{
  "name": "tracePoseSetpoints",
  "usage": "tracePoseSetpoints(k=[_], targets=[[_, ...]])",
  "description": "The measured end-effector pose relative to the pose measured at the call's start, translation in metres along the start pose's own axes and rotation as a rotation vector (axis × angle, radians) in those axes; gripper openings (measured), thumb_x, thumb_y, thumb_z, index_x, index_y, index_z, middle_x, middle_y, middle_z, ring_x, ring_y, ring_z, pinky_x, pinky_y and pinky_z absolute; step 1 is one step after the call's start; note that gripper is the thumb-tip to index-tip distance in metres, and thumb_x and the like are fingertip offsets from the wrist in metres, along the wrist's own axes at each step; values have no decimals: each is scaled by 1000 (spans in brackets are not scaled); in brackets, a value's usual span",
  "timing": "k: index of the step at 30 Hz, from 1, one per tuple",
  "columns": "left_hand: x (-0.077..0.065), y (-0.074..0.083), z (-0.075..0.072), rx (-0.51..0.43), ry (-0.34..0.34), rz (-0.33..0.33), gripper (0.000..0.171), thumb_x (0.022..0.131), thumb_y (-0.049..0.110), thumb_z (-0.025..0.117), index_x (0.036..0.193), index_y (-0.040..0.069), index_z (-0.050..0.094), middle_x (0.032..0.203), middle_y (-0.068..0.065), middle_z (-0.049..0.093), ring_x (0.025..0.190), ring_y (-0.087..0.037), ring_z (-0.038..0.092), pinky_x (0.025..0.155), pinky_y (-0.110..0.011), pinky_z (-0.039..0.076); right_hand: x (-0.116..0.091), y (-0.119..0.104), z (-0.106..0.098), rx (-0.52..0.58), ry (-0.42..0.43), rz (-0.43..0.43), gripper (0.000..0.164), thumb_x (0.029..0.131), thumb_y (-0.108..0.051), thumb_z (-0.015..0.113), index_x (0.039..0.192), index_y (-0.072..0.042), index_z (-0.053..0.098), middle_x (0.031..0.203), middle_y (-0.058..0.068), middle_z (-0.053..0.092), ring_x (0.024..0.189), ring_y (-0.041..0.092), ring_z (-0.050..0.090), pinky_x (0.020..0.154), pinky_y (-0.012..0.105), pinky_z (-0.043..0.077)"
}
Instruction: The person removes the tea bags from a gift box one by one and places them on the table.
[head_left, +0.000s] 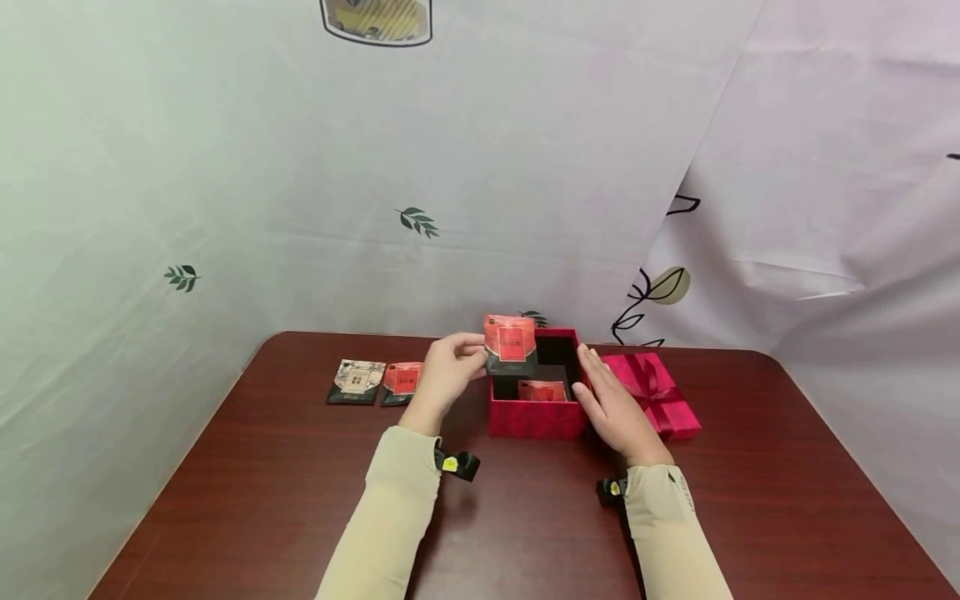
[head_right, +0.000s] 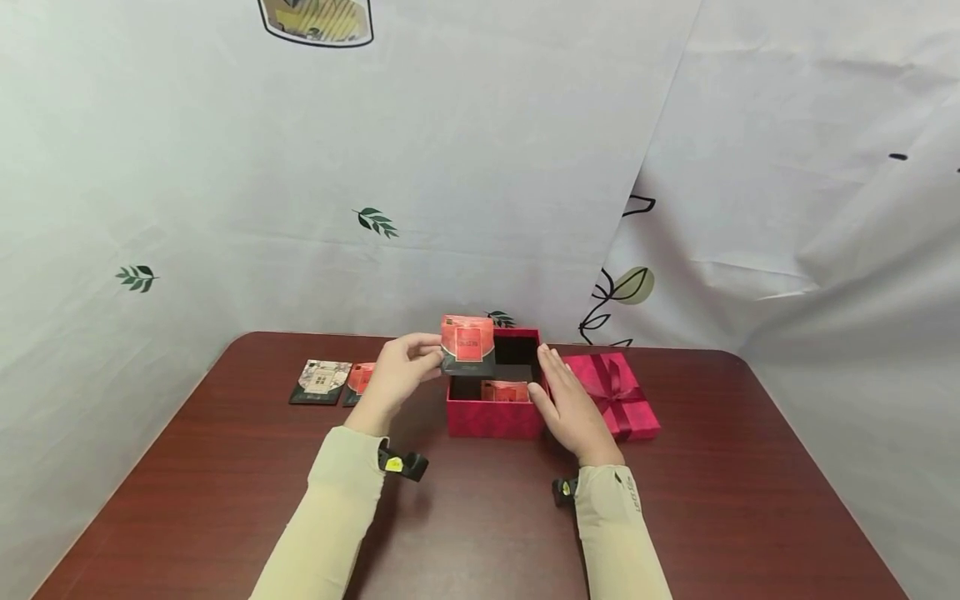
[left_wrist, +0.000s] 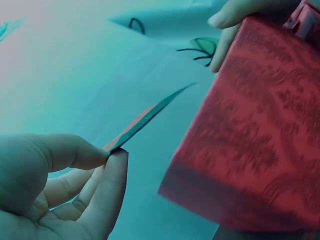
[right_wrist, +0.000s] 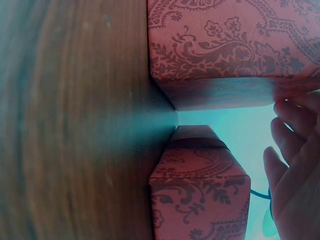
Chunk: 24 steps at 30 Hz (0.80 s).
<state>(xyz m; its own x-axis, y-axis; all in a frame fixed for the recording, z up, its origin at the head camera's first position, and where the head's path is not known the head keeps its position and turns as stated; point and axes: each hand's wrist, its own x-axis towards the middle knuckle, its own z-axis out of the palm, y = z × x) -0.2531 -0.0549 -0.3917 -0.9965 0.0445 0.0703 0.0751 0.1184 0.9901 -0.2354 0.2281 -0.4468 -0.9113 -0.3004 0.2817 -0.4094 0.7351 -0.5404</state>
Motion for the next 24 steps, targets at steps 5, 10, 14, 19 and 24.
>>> tracePoseSetpoints(k=[5,10,14,19,24], targets=[[1,-4,-20,-48,42,-14,29,96,-2,62,125,-5,66,111,-21,68,95,-22,70,83,-34,59,0,0,0,-8,6,-1,66,106,-32,51,162,-11,24,167,9,23,154,32,18,121,54,21],[0,-9,-40,-43,51,-18,31,98,0,60,128,-5,64,114,-22,67,95,-18,69,82,-29,59,0,0,0,-5,9,-3,66,105,-28,52,162,-10,25,167,10,23,154,33,18,120,56,22],[-1,-15,-53,-40,44,-44,33,100,4,60,131,-1,63,115,-19,67,90,-13,69,84,-30,59,0,0,0,-11,10,-2,66,104,-28,53,162,-11,25,167,10,23,153,34,19,120,56,22],[-2,-22,-65,-27,61,-67,33,100,8,60,133,0,63,114,-15,67,84,-8,68,85,-33,59,1,2,1,-32,21,-26,65,104,-25,54,161,-9,27,167,10,24,154,32,17,121,53,19],[1,-30,-75,3,98,-60,33,101,8,59,132,-2,63,112,-16,67,85,-8,67,89,-38,58,1,1,0,-47,17,-33,65,105,-33,51,161,-8,28,167,10,24,154,31,17,123,48,17]])
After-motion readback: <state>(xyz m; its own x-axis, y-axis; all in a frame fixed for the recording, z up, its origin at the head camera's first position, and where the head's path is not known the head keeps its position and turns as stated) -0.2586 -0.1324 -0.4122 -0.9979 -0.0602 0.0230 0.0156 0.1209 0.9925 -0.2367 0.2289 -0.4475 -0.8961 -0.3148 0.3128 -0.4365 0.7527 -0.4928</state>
